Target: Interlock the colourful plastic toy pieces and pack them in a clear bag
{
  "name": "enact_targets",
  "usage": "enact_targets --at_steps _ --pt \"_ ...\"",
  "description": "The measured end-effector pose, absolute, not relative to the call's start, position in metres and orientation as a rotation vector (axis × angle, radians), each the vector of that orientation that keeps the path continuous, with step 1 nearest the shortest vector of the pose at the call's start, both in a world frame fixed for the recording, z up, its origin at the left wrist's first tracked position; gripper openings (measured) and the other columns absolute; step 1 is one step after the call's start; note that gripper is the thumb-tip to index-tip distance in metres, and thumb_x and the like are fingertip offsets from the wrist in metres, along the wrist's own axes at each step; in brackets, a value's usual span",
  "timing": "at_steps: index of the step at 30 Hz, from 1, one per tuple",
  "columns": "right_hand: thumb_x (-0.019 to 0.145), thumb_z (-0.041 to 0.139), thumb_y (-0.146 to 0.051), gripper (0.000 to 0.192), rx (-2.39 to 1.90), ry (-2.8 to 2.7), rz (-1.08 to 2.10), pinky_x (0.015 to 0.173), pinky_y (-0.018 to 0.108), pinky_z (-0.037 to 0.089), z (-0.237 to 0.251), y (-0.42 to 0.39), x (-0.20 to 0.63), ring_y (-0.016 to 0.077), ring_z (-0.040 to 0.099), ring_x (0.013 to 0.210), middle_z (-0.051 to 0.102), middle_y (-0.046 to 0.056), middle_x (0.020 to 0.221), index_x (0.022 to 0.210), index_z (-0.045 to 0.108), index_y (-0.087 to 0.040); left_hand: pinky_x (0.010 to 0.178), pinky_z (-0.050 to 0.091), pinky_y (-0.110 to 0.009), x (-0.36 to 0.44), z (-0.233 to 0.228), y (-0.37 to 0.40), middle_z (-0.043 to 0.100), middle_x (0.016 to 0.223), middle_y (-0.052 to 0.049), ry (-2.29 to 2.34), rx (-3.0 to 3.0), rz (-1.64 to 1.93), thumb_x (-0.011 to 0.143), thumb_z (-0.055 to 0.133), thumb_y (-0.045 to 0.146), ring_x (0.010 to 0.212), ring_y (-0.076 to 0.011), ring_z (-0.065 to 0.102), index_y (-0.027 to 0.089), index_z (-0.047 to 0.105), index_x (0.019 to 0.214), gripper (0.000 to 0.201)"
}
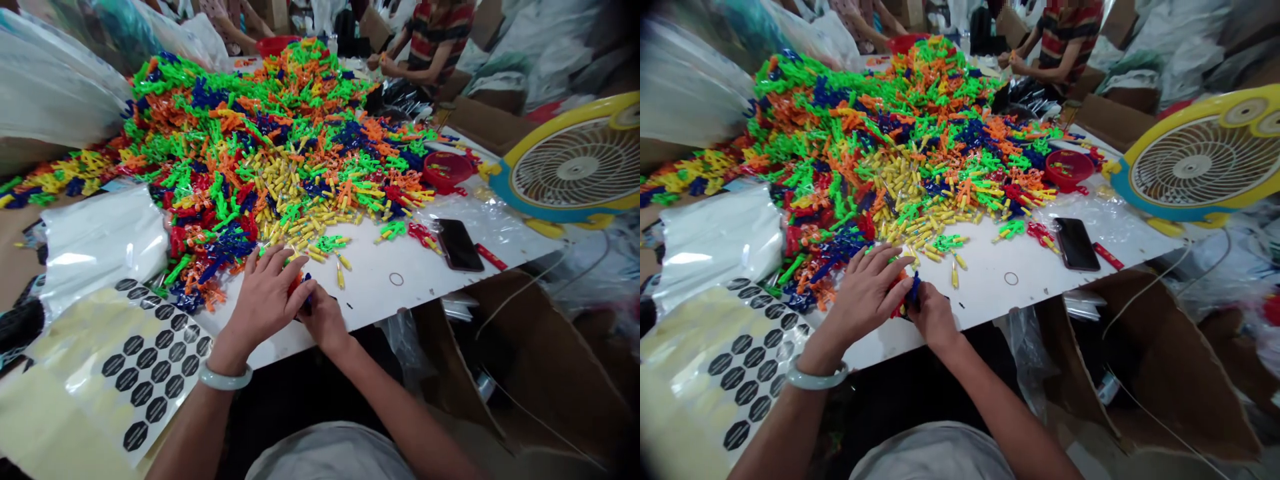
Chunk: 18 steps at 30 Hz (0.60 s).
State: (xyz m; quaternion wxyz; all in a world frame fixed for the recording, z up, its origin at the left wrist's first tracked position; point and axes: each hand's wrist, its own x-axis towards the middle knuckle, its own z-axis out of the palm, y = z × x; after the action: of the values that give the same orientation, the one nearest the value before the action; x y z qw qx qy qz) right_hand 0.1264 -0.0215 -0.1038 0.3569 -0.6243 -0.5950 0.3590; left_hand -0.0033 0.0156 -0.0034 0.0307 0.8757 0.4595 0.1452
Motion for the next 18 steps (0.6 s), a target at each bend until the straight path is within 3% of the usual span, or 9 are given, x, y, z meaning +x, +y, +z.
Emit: enact_targets --at_steps 4,7,10,14,18 --pt "0.082 0.055 -0.021 0.020 -1.787 -1.720 0.546 0.064 0.028 0.048 -0.105 -0.026 0.116 0.0210 0.065 0.077 0.067 0.010 0.093 0.102 0.056 -0.016 0.111 0.026 -0.053 -0.001 -0.003 0.017 0.059 0.126 -0.008 1.421 2.701 0.460 0.091 0.045 0.049 0.127 -0.0295 0.043 0.028 0.060 0.122 0.041" --pt "0.084 0.053 -0.017 0.021 -1.686 -1.816 0.733 0.059 0.024 0.046 -0.101 -0.024 0.129 0.0162 0.063 0.068 0.067 0.005 0.090 0.104 0.057 -0.019 0.108 0.029 -0.054 0.001 -0.004 0.019 0.060 0.122 -0.007 1.439 2.707 0.469 0.093 0.041 0.043 0.122 -0.0289 0.047 0.029 0.065 0.113 0.033" --pt "0.089 0.048 -0.018 0.018 -1.532 -1.853 0.921 0.058 0.022 0.046 -0.093 -0.010 0.165 0.0120 0.060 0.061 0.067 0.000 0.085 0.102 0.060 -0.023 0.107 0.029 -0.055 0.000 -0.004 0.019 0.059 0.123 -0.007 1.423 2.722 0.471 0.094 0.040 0.038 0.123 -0.0281 0.047 0.032 0.063 0.116 0.033" --pt "0.095 0.042 -0.026 0.024 -1.953 -1.560 0.348 0.075 0.028 0.046 -0.082 0.034 0.229 0.0191 0.062 0.089 0.064 0.010 0.105 0.107 0.061 -0.017 0.108 0.027 -0.054 -0.002 -0.003 0.018 0.059 0.124 -0.005 1.379 2.716 0.471 0.094 0.041 0.038 0.126 -0.0272 0.044 0.034 0.067 0.107 0.030" --pt "0.094 0.047 -0.037 0.034 -2.440 -1.418 0.067 0.074 0.033 0.044 -0.081 0.064 0.274 0.0256 0.061 0.095 0.057 0.017 0.113 0.116 0.057 -0.014 0.108 0.028 -0.054 -0.004 -0.003 0.019 0.060 0.123 -0.005 1.380 2.703 0.480 0.095 0.041 0.039 0.127 -0.0273 0.043 0.032 0.069 0.101 0.030"
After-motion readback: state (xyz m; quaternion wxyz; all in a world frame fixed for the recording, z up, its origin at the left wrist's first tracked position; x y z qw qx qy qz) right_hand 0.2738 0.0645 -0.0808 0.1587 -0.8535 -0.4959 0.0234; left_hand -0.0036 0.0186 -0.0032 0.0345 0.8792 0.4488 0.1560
